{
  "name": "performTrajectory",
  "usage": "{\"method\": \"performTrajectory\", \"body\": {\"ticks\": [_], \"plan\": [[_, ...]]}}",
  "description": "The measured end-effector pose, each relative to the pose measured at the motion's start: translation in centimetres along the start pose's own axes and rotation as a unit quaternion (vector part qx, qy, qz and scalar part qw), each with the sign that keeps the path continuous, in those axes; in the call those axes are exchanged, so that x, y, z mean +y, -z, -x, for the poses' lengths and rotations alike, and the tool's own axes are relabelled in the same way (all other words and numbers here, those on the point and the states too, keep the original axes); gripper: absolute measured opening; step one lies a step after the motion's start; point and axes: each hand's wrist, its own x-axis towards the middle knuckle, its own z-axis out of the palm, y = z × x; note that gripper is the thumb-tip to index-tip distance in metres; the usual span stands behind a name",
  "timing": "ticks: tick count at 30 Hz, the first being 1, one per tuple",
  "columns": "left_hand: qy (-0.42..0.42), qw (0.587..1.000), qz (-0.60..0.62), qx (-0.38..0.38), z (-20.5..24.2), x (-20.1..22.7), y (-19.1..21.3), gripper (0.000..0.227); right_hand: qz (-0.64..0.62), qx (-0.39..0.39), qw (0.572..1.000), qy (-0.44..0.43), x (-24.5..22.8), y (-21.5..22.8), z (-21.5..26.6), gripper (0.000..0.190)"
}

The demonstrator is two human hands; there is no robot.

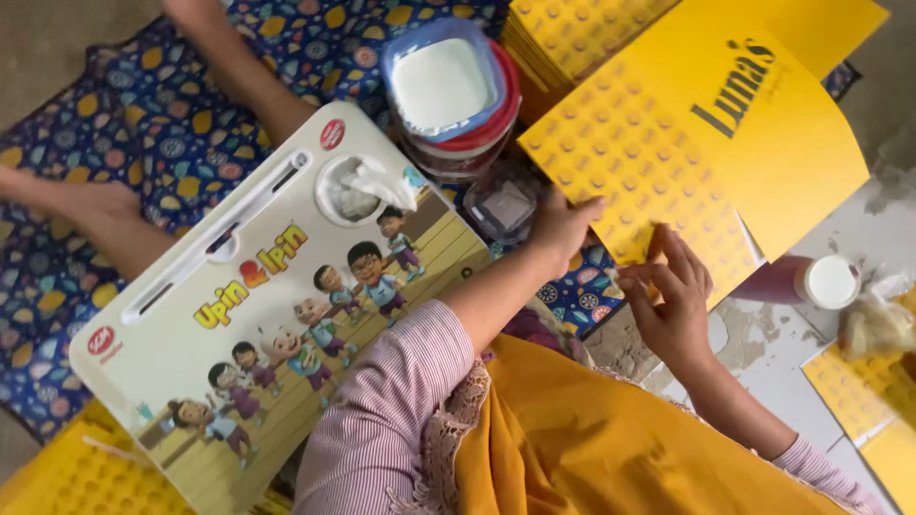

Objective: The person sits on the floor and assembles yellow printed paper bags. They apply glue with a small stick along the white edge strip of a folded bag, fold the flap over, and press the seam flat with their hands, then set the finished bag on a stack.

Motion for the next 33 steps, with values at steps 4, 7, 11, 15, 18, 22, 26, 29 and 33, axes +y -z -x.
{"method": "performTrajectory", "body": {"ticks": [4, 7, 11, 15, 18, 22, 26, 29, 33], "plan": [[-0.087, 0.995, 0.0, -0.042, 5.2, 3.8, 3.2, 0.039, -0.076, 0.025, 0.993, 0.082, -3.1, -1.3, 0.0, 0.006], [-0.168, 0.975, 0.117, -0.083, 8.7, 0.8, 10.4, 0.022, -0.147, 0.045, 0.982, 0.106, -6.2, -3.1, 0.0, 0.009], [-0.174, 0.949, 0.261, -0.021, 15.5, -4.8, 24.0, 0.044, -0.205, 0.083, 0.929, 0.297, -9.7, -7.3, -1.9, 0.01], [-0.194, 0.903, 0.373, 0.087, 25.0, -9.6, 32.4, 0.019, -0.308, -0.048, 0.863, 0.398, -18.4, -9.6, -4.9, 0.007], [-0.156, 0.871, 0.431, 0.176, 30.7, -2.0, 30.2, 0.064, -0.25, -0.195, 0.824, 0.47, -22.8, -11.1, -6.1, 0.011], [0.068, 0.974, 0.077, 0.2, 37.2, 1.9, 31.2, 0.044, -0.152, -0.268, 0.848, 0.431, -23.8, -14.7, -5.8, 0.011], [-0.016, 0.987, -0.085, 0.133, 42.1, 0.6, 38.1, 0.035, -0.134, -0.244, 0.853, 0.441, -24.3, -14.3, -7.0, 0.01], [-0.14, 0.947, -0.047, 0.285, 41.1, 1.6, 41.6, 0.028, -0.128, -0.219, 0.864, 0.436, -23.7, -15.3, -7.3, 0.003], [-0.262, 0.893, 0.05, 0.363, 34.6, 6.0, 44.9, 0.054, -0.157, -0.212, 0.865, 0.426, -24.7, -15.2, -6.2, 0.003]]}}
